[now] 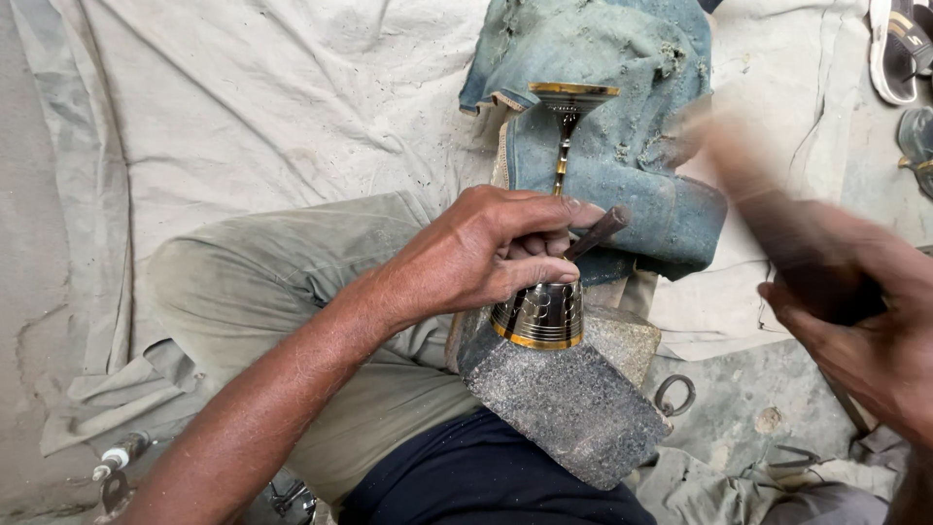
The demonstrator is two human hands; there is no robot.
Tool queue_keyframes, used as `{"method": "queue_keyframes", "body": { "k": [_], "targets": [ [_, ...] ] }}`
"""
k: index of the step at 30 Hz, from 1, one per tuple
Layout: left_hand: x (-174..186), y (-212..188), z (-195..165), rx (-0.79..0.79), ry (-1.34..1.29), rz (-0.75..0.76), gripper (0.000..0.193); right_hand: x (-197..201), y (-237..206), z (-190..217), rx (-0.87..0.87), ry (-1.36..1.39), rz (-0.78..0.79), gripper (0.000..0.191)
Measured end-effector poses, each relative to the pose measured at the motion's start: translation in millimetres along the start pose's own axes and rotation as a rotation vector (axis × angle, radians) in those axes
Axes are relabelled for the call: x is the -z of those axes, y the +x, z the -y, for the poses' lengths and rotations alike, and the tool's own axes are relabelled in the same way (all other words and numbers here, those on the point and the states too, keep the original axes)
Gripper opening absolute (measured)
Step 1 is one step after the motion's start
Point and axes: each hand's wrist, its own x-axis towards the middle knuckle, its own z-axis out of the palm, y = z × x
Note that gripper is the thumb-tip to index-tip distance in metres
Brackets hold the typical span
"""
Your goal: The person sits on the floor holding a brass bell against a stone block, positions a punch on the bell's surface, and repeatedly strikes the punch with a wooden mallet to emboss decorative patterns, rotating the bell to work new areas.
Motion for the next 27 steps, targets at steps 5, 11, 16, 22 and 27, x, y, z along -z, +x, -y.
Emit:
{"method": "queue_keyframes", "body": {
  "k": [5, 11, 16, 22, 27],
  "targets": [
    [-8.6, -13.1, -3.4, 0.161, -0.054, -0.133, 0.045, 5.6, 48.0, 3.3, -0.087, -0.129, 0.129, 0.027],
    [-28.7, -24.9, -9.5, 0.306, -0.341, -0.436, 0.033, 13.9, 70.7, 33.6, 0.334, -0.103, 0.046, 0.054],
    [-40.0, -28.1, -14.7, 0.293, -0.241, -0.528, 0.029, 21.2, 88.8, 71.2, 0.322, -0.166, 0.009, 0.047],
    [-40.8, -21.2, -18.8, 0.297, -0.245, -0.512, 0.031, 19.9, 96.9, 67.5, 0.414, -0.169, 0.034, 0.045],
    [-34.7, -14.6, -21.4, 0.265, -0.067, -0.380, 0.043, 8.1, 98.6, 25.1, 0.302, -0.038, 0.123, 0.052]
  ]
}}
